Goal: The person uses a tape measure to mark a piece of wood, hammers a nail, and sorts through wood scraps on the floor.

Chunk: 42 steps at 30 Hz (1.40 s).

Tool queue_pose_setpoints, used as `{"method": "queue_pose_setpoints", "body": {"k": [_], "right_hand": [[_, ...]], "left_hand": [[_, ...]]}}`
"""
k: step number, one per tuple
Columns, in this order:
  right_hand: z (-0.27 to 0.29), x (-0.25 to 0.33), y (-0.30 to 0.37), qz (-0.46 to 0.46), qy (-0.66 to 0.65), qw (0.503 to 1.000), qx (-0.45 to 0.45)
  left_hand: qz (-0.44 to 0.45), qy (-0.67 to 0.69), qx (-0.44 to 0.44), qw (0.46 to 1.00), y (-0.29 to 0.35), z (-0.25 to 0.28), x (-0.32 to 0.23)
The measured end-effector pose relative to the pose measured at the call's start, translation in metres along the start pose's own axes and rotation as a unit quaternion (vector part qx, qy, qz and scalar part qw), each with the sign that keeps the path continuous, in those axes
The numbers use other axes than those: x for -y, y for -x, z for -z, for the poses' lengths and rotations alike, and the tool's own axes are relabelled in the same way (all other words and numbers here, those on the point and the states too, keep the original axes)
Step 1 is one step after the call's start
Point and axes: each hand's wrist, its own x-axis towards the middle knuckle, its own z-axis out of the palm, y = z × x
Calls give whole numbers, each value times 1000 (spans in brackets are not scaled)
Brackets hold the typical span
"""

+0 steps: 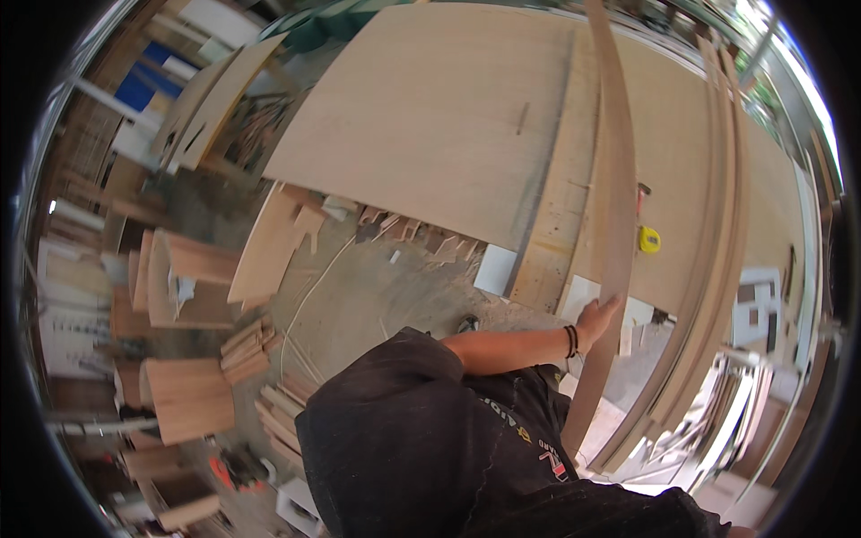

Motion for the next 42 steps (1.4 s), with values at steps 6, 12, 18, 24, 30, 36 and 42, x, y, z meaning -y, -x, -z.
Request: {"method": "queue_pose_setpoints", "body": {"k": [6, 12, 18, 24, 30, 36, 42], "right_hand": [[19, 32, -117, 237, -19, 967, 93], [21, 130, -205, 437, -37, 878, 190], [-9, 234, -212, 511, 29, 821, 251], [-54, 355, -192, 586, 36, 782, 207], [-89, 476, -162, 595, 39, 779, 193], [-120, 536, -158, 587, 51, 796, 139], [-171, 562, -143, 586, 148, 793, 74]], "left_hand": [[-148, 97, -244, 954, -9, 77, -67], [-182, 196, -363, 893, -19, 196, -74], [-177, 318, -383, 849, 5, 314, -85], [-201, 297, -401, 843, 10, 411, -134], [-159, 310, -389, 853, -25, 529, -176], [-100, 81, -348, 929, -13, 568, -218], [50, -345, -342, 873, 13, 624, -263]]}}
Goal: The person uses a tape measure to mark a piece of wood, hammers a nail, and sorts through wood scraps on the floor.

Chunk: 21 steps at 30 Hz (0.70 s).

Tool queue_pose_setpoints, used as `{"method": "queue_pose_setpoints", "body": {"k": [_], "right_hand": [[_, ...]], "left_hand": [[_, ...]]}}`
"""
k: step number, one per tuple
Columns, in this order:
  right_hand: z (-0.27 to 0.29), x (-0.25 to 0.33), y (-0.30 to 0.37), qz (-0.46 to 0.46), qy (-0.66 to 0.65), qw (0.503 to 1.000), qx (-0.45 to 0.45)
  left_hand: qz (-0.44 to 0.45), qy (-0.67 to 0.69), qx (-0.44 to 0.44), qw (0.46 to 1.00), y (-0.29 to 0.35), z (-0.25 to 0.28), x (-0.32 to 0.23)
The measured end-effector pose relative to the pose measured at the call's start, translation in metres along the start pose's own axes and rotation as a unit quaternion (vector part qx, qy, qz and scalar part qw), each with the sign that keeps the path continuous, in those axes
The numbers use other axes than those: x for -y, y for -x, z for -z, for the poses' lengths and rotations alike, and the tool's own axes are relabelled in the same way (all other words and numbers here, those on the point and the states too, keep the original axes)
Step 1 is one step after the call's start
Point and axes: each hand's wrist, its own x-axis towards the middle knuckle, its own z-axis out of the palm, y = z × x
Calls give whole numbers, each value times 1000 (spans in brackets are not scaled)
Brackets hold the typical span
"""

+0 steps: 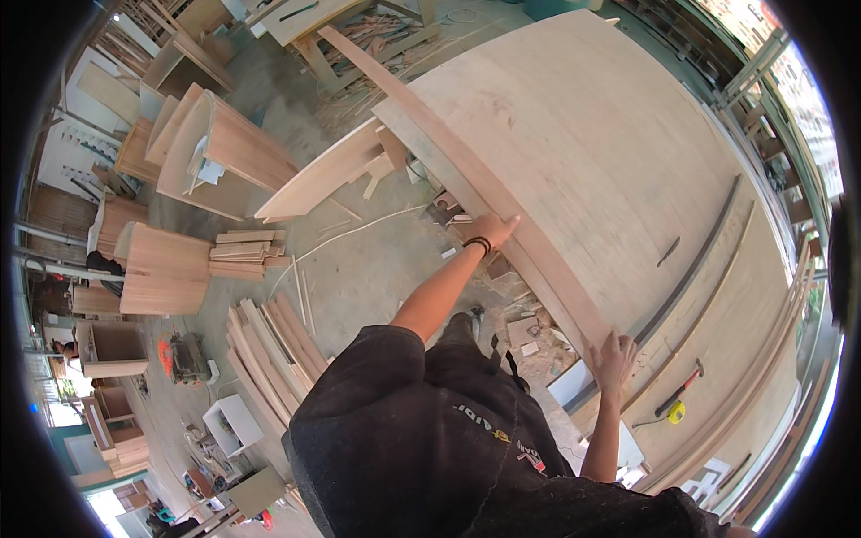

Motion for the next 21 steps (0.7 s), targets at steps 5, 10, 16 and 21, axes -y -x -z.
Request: {"method": "queue_pose_setpoints", "body": {"k": [5, 10, 16, 21], "right_hand": [[-37, 6, -13, -14, 39, 999, -31], [-42, 7, -22, -49, 71, 996, 6], [-48, -1, -31, -55, 100, 993, 3], [-55, -23, -27, -113, 116, 987, 22]], "left_hand": [[-231, -103, -303, 919, -20, -7, 29], [-356, -227, -196, 885, -30, -5, 32], [-402, -238, -199, 861, -68, -6, 49], [-414, -234, -121, 872, -85, -17, 12]]}}
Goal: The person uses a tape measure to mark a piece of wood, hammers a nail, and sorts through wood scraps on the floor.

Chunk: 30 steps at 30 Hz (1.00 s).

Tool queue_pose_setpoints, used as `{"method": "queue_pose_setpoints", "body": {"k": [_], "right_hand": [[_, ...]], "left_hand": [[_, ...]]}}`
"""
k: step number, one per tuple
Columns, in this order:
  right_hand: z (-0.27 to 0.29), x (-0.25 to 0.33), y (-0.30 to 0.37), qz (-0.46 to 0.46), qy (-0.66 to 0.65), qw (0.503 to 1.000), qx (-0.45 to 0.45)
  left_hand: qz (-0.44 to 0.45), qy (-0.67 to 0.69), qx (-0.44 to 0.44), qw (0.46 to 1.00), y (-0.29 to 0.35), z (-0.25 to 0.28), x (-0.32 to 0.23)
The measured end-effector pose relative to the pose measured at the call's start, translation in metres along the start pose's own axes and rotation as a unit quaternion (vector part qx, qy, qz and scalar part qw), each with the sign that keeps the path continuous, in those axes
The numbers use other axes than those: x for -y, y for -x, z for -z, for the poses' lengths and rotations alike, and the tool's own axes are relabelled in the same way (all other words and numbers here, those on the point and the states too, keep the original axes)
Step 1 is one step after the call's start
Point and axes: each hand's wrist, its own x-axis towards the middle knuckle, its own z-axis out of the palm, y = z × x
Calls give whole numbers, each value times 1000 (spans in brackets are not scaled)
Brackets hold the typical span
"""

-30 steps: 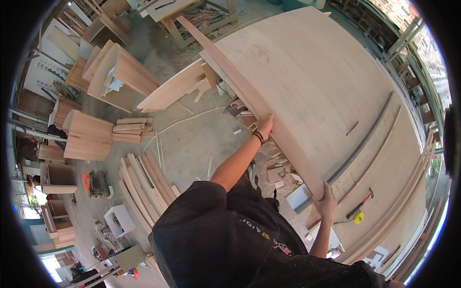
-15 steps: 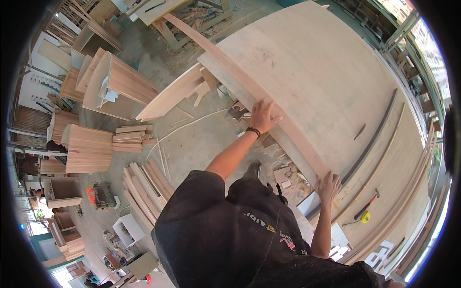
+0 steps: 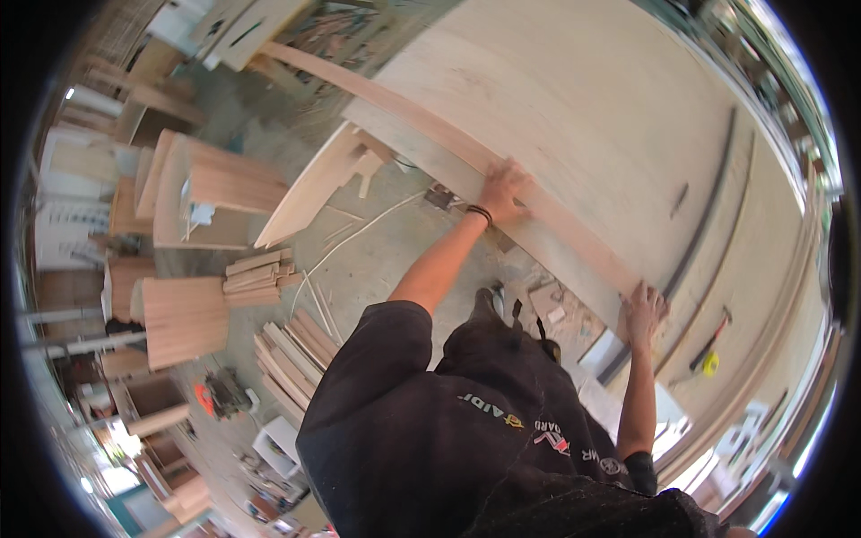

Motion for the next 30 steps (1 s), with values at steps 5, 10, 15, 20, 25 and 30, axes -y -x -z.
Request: {"method": "queue_pose_setpoints", "body": {"k": [5, 10, 15, 20, 25, 30], "right_hand": [[-6, -43, 3, 49, -30, 997, -50], [4, -38, 5, -25, -42, 997, -62], [-8, -51, 9, -47, 10, 996, -82], [-12, -38, -8, -70, 81, 993, -44], [-14, -42, -20, -88, 91, 991, -54], [-9, -45, -36, -96, 77, 992, -37]], "left_hand": [[-73, 116, 12, 991, -21, -20, -13], [-38, -20, -34, 998, -18, 3, -16], [-38, -2, -21, 999, -31, 0, -13], [-49, 1, -21, 999, -45, -6, -4], [-64, -12, -39, 997, -63, -12, 3], [-52, -16, -27, 998, -78, -12, -1]]}}
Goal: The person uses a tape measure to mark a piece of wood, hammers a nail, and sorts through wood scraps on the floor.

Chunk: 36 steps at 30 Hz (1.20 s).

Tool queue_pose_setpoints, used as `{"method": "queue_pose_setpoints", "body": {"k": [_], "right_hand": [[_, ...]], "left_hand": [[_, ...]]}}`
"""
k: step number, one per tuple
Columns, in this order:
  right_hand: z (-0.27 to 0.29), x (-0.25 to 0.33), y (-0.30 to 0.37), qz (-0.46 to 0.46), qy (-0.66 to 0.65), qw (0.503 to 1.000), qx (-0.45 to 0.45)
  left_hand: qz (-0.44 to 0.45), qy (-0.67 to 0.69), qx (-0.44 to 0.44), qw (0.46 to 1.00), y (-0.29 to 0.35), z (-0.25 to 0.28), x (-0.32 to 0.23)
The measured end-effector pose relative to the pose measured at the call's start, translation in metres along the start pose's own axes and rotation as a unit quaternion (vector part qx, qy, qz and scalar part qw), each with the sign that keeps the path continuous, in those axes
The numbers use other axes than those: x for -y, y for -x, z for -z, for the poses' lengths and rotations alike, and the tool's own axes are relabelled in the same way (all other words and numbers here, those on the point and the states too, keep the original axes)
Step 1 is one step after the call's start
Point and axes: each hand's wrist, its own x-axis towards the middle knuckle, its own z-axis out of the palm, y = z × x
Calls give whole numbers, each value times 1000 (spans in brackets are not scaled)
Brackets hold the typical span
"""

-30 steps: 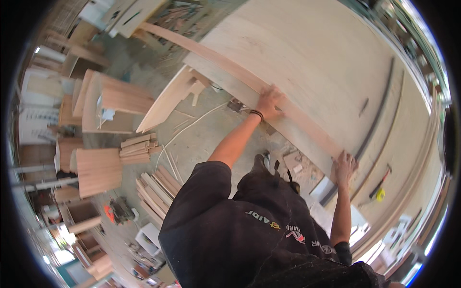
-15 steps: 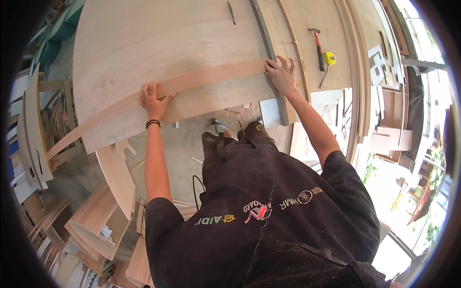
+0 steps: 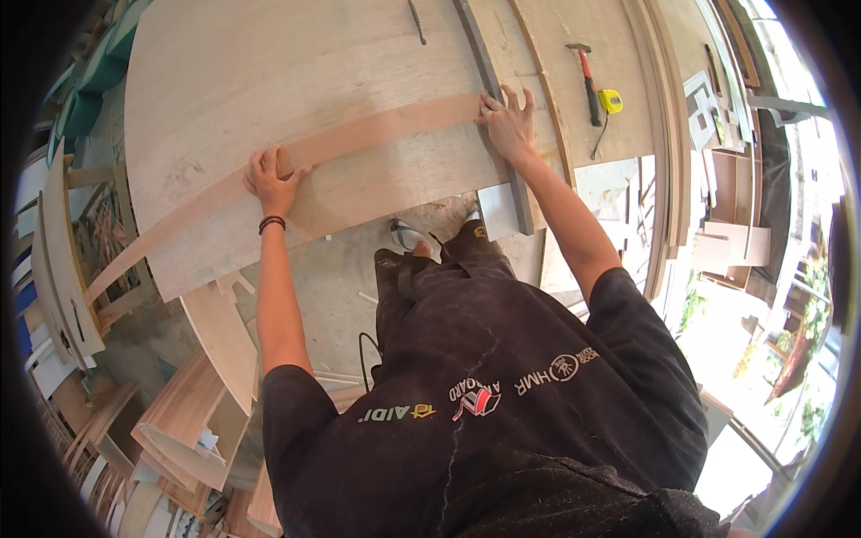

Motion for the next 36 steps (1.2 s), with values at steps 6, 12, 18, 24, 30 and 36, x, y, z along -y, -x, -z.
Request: {"method": "queue_pose_setpoints", "body": {"k": [6, 12, 18, 24, 30, 36], "right_hand": [[9, -1, -27, 13, 30, 999, 40], [9, 1, -49, 16, 47, 997, 62], [9, 1, -54, 10, -20, 999, 23], [-11, 3, -56, -34, -17, 999, -13], [21, 20, -11, 51, 7, 991, 125], [26, 50, 91, 87, -194, 976, 39]], "left_hand": [[-3, -5, 3, 1000, -19, 4, -6], [14, -25, 36, 999, -37, 7, -7], [-18, -52, 32, 998, -55, -2, 2], [-50, 4, 3, 999, -59, -14, 3], [-108, 1, 38, 993, -21, -4, 16], [-152, -38, 112, 981, 42, 40, 12]]}}
